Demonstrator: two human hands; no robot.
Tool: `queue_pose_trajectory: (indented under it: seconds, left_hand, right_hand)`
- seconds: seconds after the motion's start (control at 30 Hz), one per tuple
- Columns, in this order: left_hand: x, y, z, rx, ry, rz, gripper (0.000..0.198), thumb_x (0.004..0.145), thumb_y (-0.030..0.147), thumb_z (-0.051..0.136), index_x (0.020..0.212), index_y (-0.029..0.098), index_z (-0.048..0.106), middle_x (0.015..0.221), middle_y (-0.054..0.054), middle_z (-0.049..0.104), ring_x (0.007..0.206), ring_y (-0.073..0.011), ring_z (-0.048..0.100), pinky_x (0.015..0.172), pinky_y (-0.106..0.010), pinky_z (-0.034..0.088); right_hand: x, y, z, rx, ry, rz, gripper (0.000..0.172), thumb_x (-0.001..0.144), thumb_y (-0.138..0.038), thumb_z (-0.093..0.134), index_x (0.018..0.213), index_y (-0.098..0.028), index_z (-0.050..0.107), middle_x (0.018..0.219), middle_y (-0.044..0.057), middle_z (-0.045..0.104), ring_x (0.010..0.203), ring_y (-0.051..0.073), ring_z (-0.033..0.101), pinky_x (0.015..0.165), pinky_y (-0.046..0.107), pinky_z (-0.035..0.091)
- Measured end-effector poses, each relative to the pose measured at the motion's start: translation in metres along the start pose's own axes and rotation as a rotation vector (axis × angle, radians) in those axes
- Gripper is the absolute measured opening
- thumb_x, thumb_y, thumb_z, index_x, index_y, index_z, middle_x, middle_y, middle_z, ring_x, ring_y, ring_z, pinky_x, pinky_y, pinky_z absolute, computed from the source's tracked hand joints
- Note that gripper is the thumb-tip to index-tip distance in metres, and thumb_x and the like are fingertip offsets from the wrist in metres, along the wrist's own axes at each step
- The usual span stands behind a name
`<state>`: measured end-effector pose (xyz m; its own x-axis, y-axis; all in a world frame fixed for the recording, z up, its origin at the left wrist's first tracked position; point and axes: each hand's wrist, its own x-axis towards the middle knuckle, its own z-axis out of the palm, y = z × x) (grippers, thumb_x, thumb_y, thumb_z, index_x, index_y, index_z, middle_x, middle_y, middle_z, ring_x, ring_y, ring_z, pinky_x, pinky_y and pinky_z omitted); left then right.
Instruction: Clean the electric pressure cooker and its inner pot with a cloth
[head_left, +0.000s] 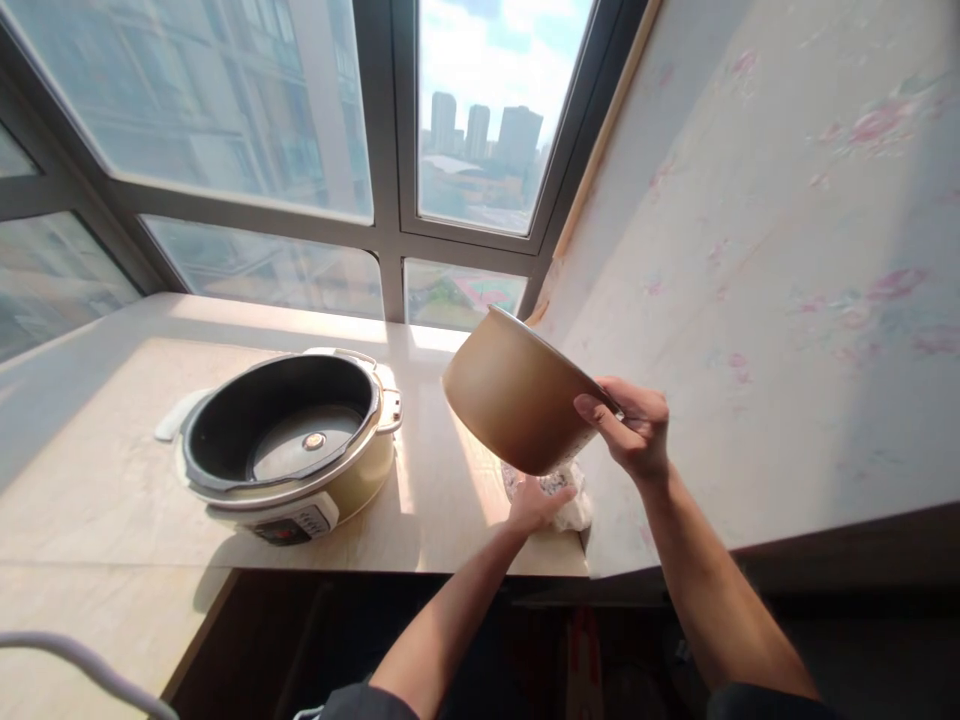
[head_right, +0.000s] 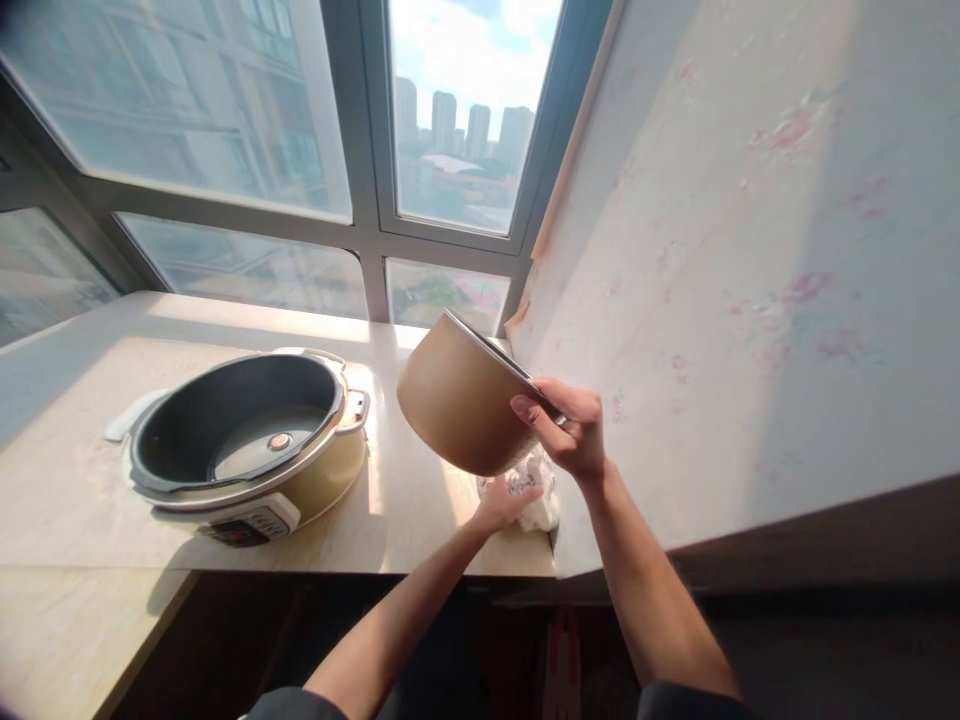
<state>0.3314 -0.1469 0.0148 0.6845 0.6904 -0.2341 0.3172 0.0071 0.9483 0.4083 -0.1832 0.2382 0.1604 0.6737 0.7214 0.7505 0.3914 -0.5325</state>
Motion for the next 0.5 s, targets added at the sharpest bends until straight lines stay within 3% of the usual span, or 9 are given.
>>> queue_pose_trajectory:
  seconds: [0.17,0.27,0.37,0.5]
  left_hand:
    - [-0.009,0.006,-0.021,0.144,0.022,0.015,0.079,0.078,0.039,0.072,0.147,0.010,0.047,0.148,-0.028,0.052,0.140,-0.0454,0.045,0.114,-0.057,0.035]
    - [-0.022,0.005,-0.043,0.165,0.057,0.066,0.053,0.081,0.033,0.066,0.131,0.014,0.060,0.134,-0.021,0.064,0.128,-0.0381,0.057,0.109,-0.051,0.042]
    - [-0.042,0.000,-0.068,-0.005,0.055,0.092,0.039,0.083,0.030,0.063,0.120,0.016,0.065,0.130,-0.017,0.069,0.123,-0.0319,0.062,0.104,-0.045,0.047]
    - [-0.083,0.003,-0.113,-0.358,-0.007,-0.051,0.040,0.082,0.040,0.068,0.110,0.012,0.067,0.115,-0.019,0.075,0.106,-0.0304,0.072,0.091,-0.043,0.055]
  right_hand:
    - [0.007,-0.006,-0.004,0.009,0.054,-0.035,0.011,0.089,-0.024,0.070,0.079,-0.020,0.070,0.055,-0.006,0.046,0.047,0.009,0.037,0.044,0.024,0.029]
    - [0.008,-0.007,-0.001,0.003,0.068,-0.038,0.010,0.089,-0.024,0.069,0.080,-0.021,0.071,0.055,-0.005,0.047,0.047,0.010,0.038,0.044,0.024,0.029]
    - [0.009,-0.009,0.003,-0.017,0.033,-0.053,0.014,0.091,-0.025,0.068,0.077,-0.021,0.069,0.054,-0.005,0.046,0.047,0.010,0.038,0.043,0.025,0.030]
    - [0.011,-0.012,0.005,-0.051,-0.051,-0.140,0.012,0.091,-0.023,0.068,0.080,-0.022,0.070,0.055,-0.005,0.051,0.047,0.010,0.042,0.045,0.025,0.034]
